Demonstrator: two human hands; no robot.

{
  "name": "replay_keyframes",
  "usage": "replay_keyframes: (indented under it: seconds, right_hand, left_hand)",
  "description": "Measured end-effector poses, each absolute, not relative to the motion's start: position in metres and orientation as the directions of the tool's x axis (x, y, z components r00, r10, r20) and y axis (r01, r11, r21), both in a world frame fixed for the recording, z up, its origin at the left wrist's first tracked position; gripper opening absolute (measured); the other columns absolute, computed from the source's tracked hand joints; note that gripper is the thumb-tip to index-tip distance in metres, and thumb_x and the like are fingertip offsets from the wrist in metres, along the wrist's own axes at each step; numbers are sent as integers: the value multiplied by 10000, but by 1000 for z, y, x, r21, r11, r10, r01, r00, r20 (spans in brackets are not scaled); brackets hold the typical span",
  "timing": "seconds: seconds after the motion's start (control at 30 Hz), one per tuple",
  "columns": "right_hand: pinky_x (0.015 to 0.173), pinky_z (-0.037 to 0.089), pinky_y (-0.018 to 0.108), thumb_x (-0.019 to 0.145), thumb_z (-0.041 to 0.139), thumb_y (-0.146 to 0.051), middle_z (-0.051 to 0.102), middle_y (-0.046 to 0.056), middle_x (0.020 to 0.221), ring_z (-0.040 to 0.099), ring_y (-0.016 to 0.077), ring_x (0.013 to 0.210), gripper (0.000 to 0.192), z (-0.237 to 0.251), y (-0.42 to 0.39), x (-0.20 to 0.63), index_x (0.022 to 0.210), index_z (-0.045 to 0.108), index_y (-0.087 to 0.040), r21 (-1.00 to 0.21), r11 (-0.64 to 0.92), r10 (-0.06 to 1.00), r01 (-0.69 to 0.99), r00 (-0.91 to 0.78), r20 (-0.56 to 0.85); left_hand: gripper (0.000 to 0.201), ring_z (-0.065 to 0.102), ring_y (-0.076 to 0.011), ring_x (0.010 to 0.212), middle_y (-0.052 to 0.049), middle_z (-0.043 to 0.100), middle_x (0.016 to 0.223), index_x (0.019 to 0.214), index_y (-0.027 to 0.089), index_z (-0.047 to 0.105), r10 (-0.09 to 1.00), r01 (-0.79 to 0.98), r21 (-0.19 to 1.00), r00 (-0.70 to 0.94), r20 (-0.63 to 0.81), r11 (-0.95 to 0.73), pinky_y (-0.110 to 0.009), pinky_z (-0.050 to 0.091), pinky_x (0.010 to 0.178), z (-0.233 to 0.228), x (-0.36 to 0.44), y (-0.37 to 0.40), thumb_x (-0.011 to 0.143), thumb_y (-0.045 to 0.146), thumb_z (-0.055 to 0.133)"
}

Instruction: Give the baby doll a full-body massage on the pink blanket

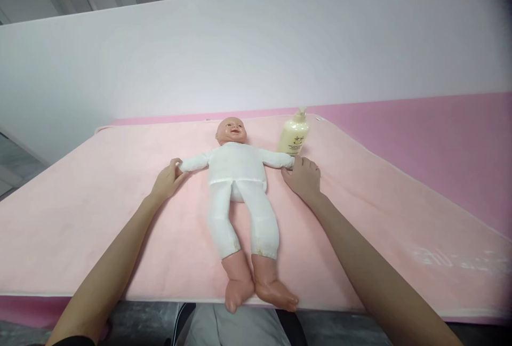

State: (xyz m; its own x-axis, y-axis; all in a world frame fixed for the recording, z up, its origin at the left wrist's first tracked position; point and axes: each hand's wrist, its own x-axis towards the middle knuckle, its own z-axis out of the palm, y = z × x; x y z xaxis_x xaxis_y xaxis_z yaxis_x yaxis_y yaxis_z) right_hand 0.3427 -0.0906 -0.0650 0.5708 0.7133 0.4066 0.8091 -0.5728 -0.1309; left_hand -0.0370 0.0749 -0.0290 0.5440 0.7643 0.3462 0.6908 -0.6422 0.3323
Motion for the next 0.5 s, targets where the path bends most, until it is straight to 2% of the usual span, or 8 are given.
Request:
replay_keyframes:
  seconds: [0.1,0.5]
  right_hand:
    - [875,344,432,872,420,-388,519,216,1200,456,343,1091,495,-63,-91,341,1236,451,-54,-133,-579,713,804,579,396]
    - [868,343,445,862,415,-392,515,225,1199,450,351,1073,498,-65,-91,343,1224,456,-53,-152,-568,715,809,577,395]
  left_hand:
    - [540,559,-218,687,-20,566,766,1227,199,373,794,708,363,513,325,-606,-295,395,615,-28,-36,74,866,596,434]
    - [520,555,-203,698,-22,573,788,1175,201,426,797,699,382,524,301,-604,-288,391,618,-26,-38,76,840,593,491]
